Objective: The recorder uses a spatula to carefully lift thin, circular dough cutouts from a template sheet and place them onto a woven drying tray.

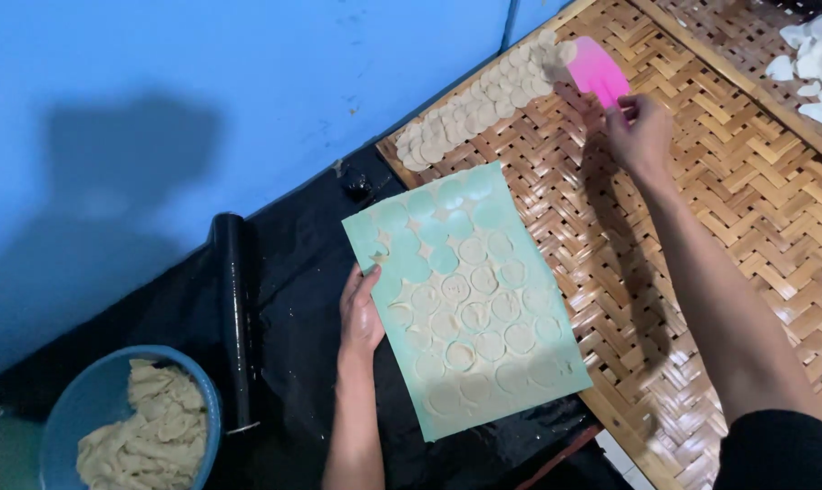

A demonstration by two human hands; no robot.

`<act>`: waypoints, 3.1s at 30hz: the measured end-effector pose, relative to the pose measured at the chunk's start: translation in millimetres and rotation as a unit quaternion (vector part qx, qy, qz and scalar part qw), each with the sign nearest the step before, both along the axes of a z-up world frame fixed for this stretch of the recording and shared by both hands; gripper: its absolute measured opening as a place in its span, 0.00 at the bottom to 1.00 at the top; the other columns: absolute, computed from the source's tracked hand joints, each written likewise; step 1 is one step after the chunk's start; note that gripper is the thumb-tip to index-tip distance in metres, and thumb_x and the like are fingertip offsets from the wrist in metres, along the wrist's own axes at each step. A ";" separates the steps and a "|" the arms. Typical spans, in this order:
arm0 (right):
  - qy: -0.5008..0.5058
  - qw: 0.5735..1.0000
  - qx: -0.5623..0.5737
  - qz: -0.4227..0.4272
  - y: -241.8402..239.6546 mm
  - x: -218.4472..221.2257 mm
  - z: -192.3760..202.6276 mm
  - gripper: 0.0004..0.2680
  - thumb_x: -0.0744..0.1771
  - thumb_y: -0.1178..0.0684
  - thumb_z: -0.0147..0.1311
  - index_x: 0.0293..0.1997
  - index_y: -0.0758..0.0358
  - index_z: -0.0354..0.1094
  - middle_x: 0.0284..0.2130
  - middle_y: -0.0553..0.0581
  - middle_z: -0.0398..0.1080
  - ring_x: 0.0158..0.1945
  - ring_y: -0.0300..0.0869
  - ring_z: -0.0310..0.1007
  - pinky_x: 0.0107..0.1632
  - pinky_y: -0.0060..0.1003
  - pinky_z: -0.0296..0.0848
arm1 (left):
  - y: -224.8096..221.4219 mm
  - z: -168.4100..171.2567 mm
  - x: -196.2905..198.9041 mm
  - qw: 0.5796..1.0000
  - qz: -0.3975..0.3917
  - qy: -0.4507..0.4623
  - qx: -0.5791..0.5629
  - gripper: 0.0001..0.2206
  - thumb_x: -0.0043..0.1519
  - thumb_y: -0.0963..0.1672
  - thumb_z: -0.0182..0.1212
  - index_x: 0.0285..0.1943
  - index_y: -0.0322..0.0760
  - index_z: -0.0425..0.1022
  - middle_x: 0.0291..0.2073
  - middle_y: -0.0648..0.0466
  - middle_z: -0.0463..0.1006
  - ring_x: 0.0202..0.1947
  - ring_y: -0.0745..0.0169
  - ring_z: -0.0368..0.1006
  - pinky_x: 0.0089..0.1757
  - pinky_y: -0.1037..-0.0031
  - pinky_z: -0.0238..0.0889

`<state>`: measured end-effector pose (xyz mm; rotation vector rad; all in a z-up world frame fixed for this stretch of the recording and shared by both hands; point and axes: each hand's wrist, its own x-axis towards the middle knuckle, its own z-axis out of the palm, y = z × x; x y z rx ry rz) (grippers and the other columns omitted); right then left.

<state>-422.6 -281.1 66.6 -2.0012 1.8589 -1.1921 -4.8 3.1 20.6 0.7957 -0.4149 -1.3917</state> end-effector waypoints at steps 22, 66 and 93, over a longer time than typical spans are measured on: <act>0.310 0.950 -0.027 -0.020 -84.0 6.8 -3.3 0.08 0.71 0.57 0.56 0.51 0.74 0.70 0.38 0.72 0.73 0.36 0.58 0.76 0.35 0.52 0.72 | 0.9 -4.9 -0.7 1.000 0.001 0.029 0.009 0.18 0.68 0.40 0.53 0.67 0.29 0.66 0.59 0.47 0.74 0.59 0.57 0.70 0.59 0.67 0.61; 0.080 0.953 0.132 0.260 262.8 175.4 65.1 0.11 0.67 0.55 0.56 0.55 0.65 0.72 0.36 0.68 0.76 0.32 0.55 0.77 0.36 0.47 0.74 | -1.8 -36.2 1.2 0.996 -0.006 0.030 -0.080 0.20 0.61 0.35 0.54 0.64 0.26 0.68 0.52 0.47 0.76 0.52 0.59 0.74 0.55 0.68 0.66; 0.150 0.980 0.104 0.077 255.5 74.7 55.9 0.12 0.69 0.51 0.56 0.55 0.67 0.72 0.38 0.66 0.78 0.34 0.53 0.79 0.39 0.48 0.78 | -9.2 -32.9 14.0 0.997 -0.020 0.073 0.010 0.20 0.55 0.36 0.56 0.59 0.24 0.70 0.51 0.46 0.77 0.54 0.53 0.73 0.56 0.66 0.64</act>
